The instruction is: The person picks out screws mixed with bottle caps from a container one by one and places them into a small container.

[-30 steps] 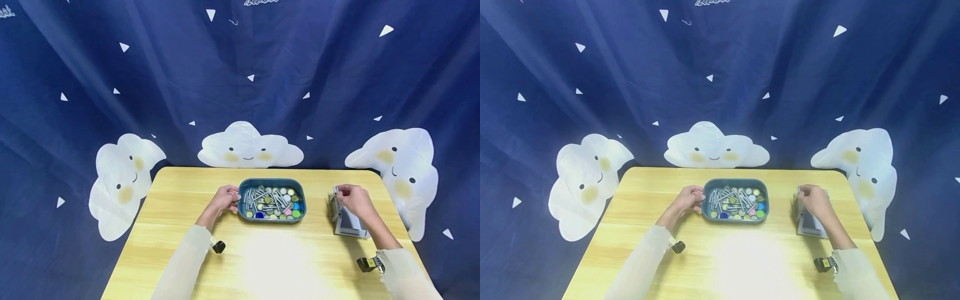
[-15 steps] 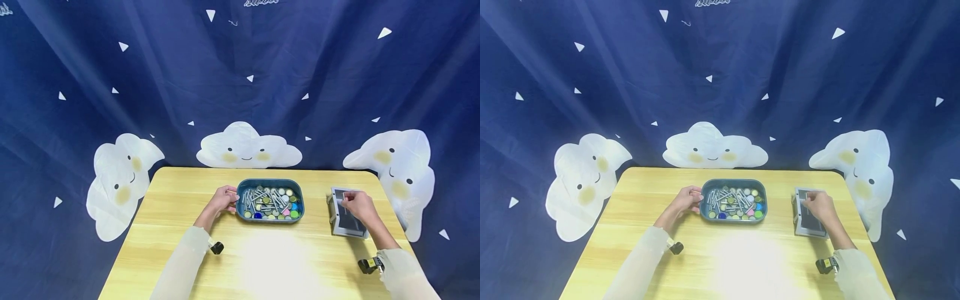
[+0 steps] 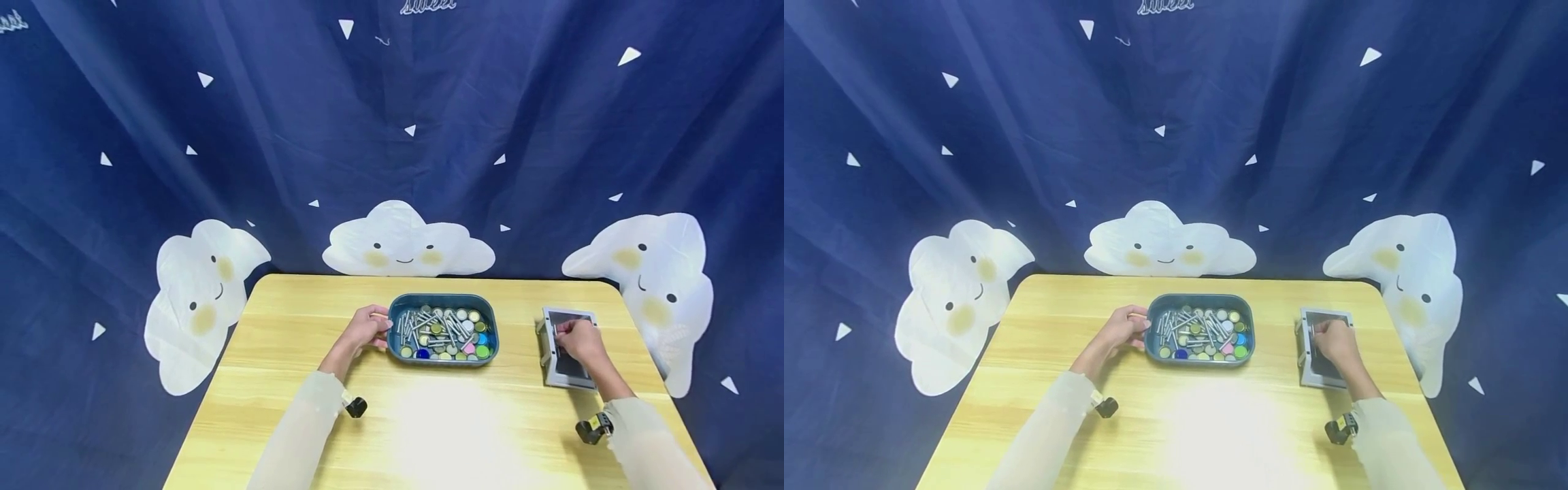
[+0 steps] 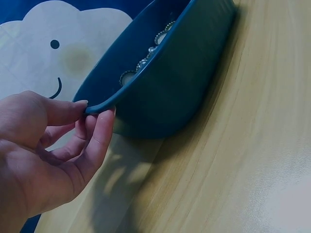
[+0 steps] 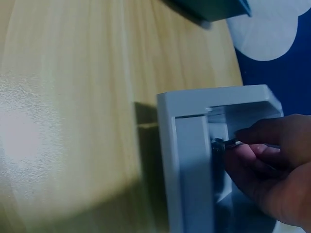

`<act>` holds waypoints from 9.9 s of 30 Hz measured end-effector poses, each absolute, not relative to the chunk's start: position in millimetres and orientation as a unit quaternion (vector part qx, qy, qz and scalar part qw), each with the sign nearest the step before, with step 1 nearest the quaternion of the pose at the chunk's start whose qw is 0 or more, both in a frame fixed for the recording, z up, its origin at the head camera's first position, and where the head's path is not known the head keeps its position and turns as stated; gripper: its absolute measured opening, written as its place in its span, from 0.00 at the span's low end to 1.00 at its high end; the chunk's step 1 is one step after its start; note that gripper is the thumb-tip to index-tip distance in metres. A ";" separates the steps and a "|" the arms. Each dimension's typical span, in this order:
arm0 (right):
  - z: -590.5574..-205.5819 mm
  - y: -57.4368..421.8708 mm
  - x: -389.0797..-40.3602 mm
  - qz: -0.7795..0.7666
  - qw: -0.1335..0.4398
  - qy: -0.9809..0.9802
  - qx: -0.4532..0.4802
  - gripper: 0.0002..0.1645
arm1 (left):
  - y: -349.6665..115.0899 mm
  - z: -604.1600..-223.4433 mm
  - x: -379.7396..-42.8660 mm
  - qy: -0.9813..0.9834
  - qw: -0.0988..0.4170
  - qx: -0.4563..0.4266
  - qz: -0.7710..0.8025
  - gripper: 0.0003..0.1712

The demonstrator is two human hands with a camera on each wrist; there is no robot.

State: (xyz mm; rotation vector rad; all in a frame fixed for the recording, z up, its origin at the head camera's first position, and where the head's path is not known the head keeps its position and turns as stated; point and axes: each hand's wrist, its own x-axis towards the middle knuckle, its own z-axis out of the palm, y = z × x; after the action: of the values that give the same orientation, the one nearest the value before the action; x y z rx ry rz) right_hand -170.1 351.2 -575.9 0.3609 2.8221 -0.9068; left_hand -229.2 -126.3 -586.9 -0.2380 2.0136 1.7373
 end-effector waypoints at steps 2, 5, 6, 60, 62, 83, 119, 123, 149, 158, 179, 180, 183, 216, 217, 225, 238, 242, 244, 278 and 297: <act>-579.4 351.6 -170.5 -0.287 0.081 0.947 0.119 0.08 | -126.3 -588.1 -229.2 0.731 0.234 -0.087 0.635 0.24; -585.4 350.8 -171.1 -0.265 0.075 0.954 0.116 0.07 | -126.4 -590.1 -229.7 0.725 0.236 -0.088 0.641 0.25; -587.5 350.1 -171.4 -0.258 0.070 0.957 0.114 0.07 | -126.3 -590.6 -230.0 0.723 0.236 -0.089 0.643 0.25; -557.6 302.9 -175.7 -0.218 0.032 0.970 0.100 0.17 | -126.9 -589.0 -227.0 0.720 0.233 -0.084 0.648 0.24; -548.2 296.5 -174.9 -0.216 -0.008 0.971 0.099 0.21 | -127.1 -589.2 -227.1 0.720 0.232 -0.084 0.648 0.24; -536.0 181.3 -204.8 -0.293 0.040 0.955 0.033 0.06 | -127.2 -591.0 -228.6 0.719 0.237 -0.087 0.648 0.24; -569.5 127.6 -218.3 -0.252 0.138 0.958 0.005 0.27 | -125.8 -587.0 -230.9 0.729 0.227 -0.074 0.641 0.23; -562.0 136.3 -216.3 -0.275 0.126 0.953 0.006 0.31 | -127.2 -586.1 -230.4 0.726 0.228 -0.072 0.644 0.25; -496.8 260.9 -180.6 -0.364 0.097 0.924 0.059 0.11 | -129.1 -589.6 -231.6 0.723 0.226 -0.074 0.648 0.27; -507.5 296.3 -173.5 -0.317 0.086 0.942 0.068 0.09 | -130.2 -589.7 -228.7 0.726 0.227 -0.080 0.644 0.28; -581.0 316.7 -170.7 -0.222 0.061 0.968 0.099 0.06 | -126.8 -589.9 -229.7 0.729 0.221 -0.072 0.644 0.26; -582.8 317.0 -170.8 -0.220 0.062 0.969 0.098 0.06 | -126.7 -589.5 -229.6 0.729 0.221 -0.073 0.643 0.26; -587.7 316.9 -171.5 -0.214 0.061 0.970 0.096 0.06 | -127.2 -589.3 -229.3 0.729 0.221 -0.076 0.643 0.26; -538.5 282.7 -170.6 -0.207 -0.153 0.965 0.053 0.15 | -126.5 -589.3 -228.2 0.731 0.221 -0.081 0.641 0.25; -536.3 278.3 -171.2 -0.209 -0.165 0.963 0.046 0.12 | -126.3 -589.4 -228.0 0.730 0.220 -0.082 0.641 0.25; -523.9 238.5 -182.2 -0.243 -0.142 0.959 -0.031 0.08 | -126.8 -590.5 -229.5 0.726 0.224 -0.086 0.644 0.26; -552.2 174.9 -196.4 -0.202 0.025 0.951 -0.233 0.03 | -126.9 -591.4 -230.5 0.728 0.224 -0.079 0.643 0.25; -561.0 162.7 -197.6 -0.186 0.031 0.947 -0.260 0.03 | -126.9 -591.2 -230.0 0.724 0.227 -0.079 0.646 0.24; -564.9 157.4 -199.0 -0.176 0.032 0.945 -0.274 0.04 | -127.7 -591.0 -229.4 0.722 0.227 -0.080 0.649 0.24; -584.4 126.2 -207.1 -0.068 0.089 0.946 -0.304 0.10 | -123.9 -588.4 -226.9 0.726 0.225 -0.076 0.645 0.24; -554.1 153.8 -197.1 -0.110 -0.023 0.944 -0.311 0.05 | -126.1 -590.4 -227.2 0.734 0.221 -0.078 0.637 0.23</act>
State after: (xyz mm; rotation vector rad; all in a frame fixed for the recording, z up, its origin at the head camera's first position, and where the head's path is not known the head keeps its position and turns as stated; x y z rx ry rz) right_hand -197.1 153.8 -554.1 -0.9933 3.0090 -0.3496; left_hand -227.2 -126.1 -590.4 -0.2149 2.0292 1.7616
